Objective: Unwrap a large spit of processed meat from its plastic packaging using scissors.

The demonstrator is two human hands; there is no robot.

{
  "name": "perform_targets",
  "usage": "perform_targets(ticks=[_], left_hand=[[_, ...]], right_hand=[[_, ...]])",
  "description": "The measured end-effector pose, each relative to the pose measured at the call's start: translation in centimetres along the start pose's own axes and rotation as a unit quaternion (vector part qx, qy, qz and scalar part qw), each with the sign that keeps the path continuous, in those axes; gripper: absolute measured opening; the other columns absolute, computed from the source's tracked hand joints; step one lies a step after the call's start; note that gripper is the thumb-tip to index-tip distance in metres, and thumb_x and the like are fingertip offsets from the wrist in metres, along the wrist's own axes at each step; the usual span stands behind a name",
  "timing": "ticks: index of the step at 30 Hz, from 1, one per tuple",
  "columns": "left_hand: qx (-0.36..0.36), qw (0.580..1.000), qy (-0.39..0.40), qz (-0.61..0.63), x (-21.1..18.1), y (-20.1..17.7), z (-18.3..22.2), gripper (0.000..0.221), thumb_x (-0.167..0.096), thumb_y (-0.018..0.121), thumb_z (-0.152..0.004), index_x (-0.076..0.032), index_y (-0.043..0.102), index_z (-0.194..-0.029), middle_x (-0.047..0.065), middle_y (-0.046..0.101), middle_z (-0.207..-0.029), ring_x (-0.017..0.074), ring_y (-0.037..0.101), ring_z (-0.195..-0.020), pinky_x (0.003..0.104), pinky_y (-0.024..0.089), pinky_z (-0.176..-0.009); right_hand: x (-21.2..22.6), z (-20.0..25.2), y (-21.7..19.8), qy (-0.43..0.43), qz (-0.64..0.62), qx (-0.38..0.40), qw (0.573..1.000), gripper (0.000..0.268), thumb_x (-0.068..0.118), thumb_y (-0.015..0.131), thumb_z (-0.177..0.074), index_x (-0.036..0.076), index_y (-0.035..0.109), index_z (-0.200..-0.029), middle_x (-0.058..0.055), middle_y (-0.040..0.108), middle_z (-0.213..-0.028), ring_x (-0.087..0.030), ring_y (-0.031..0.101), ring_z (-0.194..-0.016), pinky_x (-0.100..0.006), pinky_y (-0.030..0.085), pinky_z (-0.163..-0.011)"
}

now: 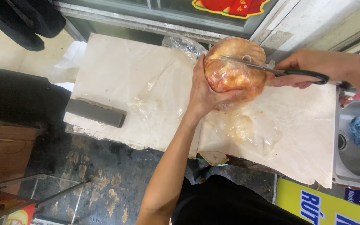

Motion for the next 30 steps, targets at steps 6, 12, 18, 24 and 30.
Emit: perform_targets(ticks=[6, 12, 18, 24, 30], left_hand=[[-0.018, 0.997, -0.027, 0.075, -0.1, 0.0, 0.0, 0.142, -0.047, 0.099, -0.055, 0.015, 0.020, -0.156, 0.027, 0.050, -0.148, 0.0346, 0.056, -0.137, 0.039, 0.049, -0.116], [-0.048, 0.997, -0.010, 0.055, -0.6, -0.6, 0.2, 0.129, -0.046, 0.100, -0.054, 0.013, 0.035, -0.148, 0.025, 0.058, -0.140, 0.0314, 0.062, -0.129, 0.038, 0.052, -0.112], [-0.068, 0.997, 0.024, -0.023, -2.2, -0.9, 0.0, 0.130, -0.044, 0.104, -0.051, 0.010, 0.036, -0.147, 0.024, 0.057, -0.140, 0.0348, 0.060, -0.128, 0.041, 0.049, -0.111], [-0.062, 0.997, -0.010, 0.046, -1.1, -1.0, -0.2, 0.125, -0.047, 0.100, -0.051, 0.006, 0.040, -0.148, 0.020, 0.060, -0.140, 0.0299, 0.063, -0.129, 0.039, 0.053, -0.113], [-0.087, 0.996, -0.005, 0.003, -0.4, -0.7, 0.3, 0.138, -0.048, 0.102, -0.045, 0.009, 0.032, -0.150, 0.024, 0.055, -0.142, 0.0348, 0.058, -0.131, 0.042, 0.049, -0.111]], right_hand=[[0.5, 0.8, -1.0, -0.025, -0.023, 0.017, 0.999, 0.041, 0.041, 0.073, -0.092, 0.006, 0.076, -0.114, -0.008, 0.052, -0.066, -0.019, 0.046, -0.054, -0.033, 0.036, -0.048], [1.5, 0.7, -0.8, -0.036, -0.087, 0.047, 0.994, 0.037, 0.042, 0.073, -0.088, 0.011, 0.075, -0.108, -0.004, 0.051, -0.061, -0.016, 0.045, -0.053, -0.033, 0.036, -0.046], [4.0, 4.1, -5.0, 0.133, 0.151, -0.039, 0.979, 0.046, 0.043, 0.082, -0.089, 0.007, 0.078, -0.117, 0.000, 0.062, -0.072, -0.015, 0.047, -0.052, -0.026, 0.036, -0.048], [-1.6, -1.1, -3.4, 0.067, -0.083, 0.091, 0.990, 0.037, 0.038, 0.077, -0.090, 0.006, 0.072, -0.108, -0.004, 0.045, -0.060, -0.015, 0.041, -0.047, -0.033, 0.030, -0.042], [0.5, -0.8, -1.9, 0.012, -0.048, 0.021, 0.999, 0.040, 0.046, 0.076, -0.086, 0.009, 0.079, -0.102, -0.001, 0.053, -0.056, -0.011, 0.046, -0.046, -0.030, 0.038, -0.044]])
Point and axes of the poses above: each hand's wrist, its own z-axis away from the middle knuckle, its own y-axis out of the palm, x = y × z, the point moved 10 cm from there along -z, towards the middle knuckle
